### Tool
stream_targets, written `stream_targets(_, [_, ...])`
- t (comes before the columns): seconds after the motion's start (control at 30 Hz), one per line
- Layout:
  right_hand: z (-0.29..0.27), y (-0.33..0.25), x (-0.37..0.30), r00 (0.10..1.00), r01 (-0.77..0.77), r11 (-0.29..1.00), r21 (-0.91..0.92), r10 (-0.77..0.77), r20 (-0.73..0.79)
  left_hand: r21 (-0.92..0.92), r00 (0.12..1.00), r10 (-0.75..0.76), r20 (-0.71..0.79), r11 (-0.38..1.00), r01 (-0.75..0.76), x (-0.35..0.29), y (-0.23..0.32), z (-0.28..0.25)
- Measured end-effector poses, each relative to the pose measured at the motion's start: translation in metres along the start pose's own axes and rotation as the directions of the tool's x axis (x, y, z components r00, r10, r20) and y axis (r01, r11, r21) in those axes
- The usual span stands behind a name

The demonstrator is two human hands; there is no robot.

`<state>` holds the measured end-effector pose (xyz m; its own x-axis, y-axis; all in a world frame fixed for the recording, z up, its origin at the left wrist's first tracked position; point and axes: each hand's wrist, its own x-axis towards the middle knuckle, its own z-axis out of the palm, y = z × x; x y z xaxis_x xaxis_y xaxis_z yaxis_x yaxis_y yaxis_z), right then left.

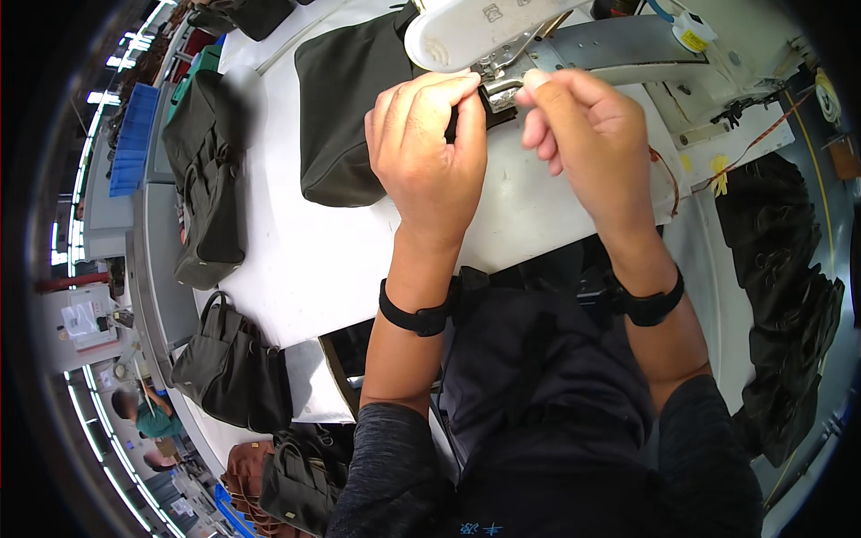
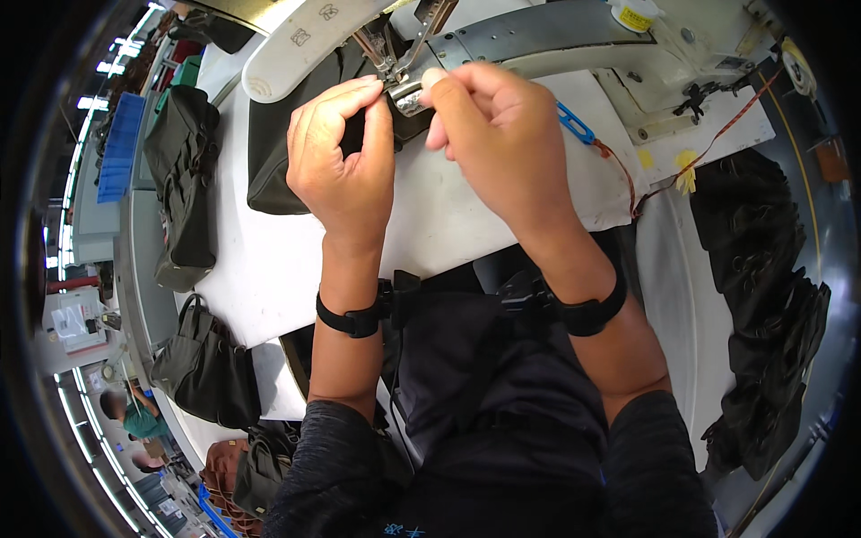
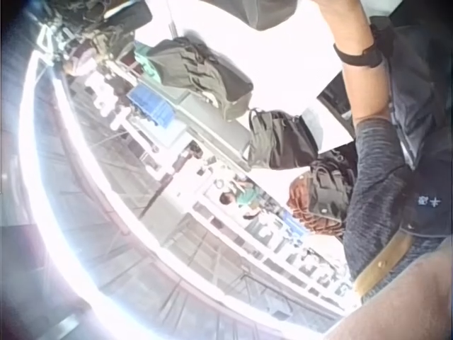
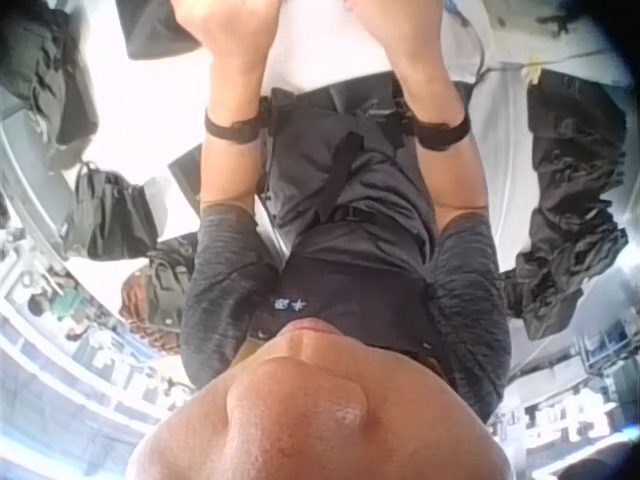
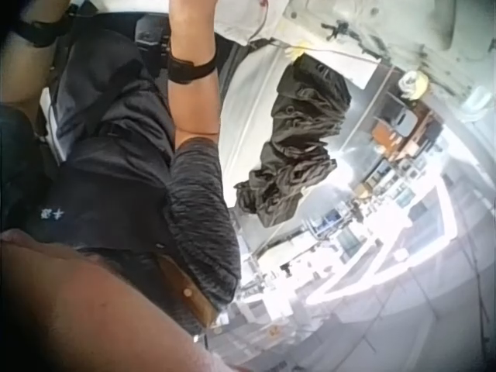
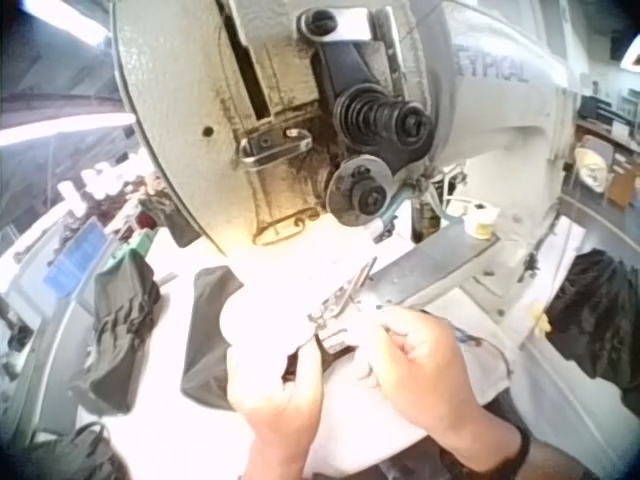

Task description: Using an industrial sewing machine to construct fabric/canvas bags, including sewing zippers and handles.

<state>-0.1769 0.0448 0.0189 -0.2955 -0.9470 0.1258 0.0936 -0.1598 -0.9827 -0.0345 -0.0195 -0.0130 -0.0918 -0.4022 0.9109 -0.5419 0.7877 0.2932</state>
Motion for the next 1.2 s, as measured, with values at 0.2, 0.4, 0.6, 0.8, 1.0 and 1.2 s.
stream_targets(0.2, [-0.001,-0.009,0.016,0.989,0.132,0.977,-0.166,-0.14,-0.037,0.029,1.0,0.011,-0.005,1.0,-0.011,0.0,0.002,0.001])
stream_targets(0.4, [-0.013,-0.02,0.031,0.987,0.123,0.965,-0.233,-0.094,0.133,0.123,0.995,-0.092,0.05,0.989,0.085,-0.004,0.008,0.001])
stream_targets(0.6, [-0.02,-0.02,0.037,0.977,0.079,0.985,-0.155,-0.046,0.206,0.049,0.998,0.065,-0.011,0.997,-0.065,-0.003,-0.002,0.002])
stream_targets(0.8, [-0.025,-0.021,0.04,0.975,0.017,0.986,-0.165,0.021,0.223,0.011,0.994,0.096,0.058,0.995,-0.097,0.004,-0.005,-0.006])
stream_targets(1.0, [-0.024,-0.022,0.038,0.975,0.01,0.99,-0.138,0.02,0.219,0.058,0.991,0.101,0.088,0.993,-0.106,0.007,0.003,-0.009])
stream_targets(1.2, [-0.024,-0.019,0.04,0.978,0.016,0.983,-0.185,0.023,0.209,0.062,0.994,0.087,0.06,0.994,-0.09,0.005,0.001,-0.006])
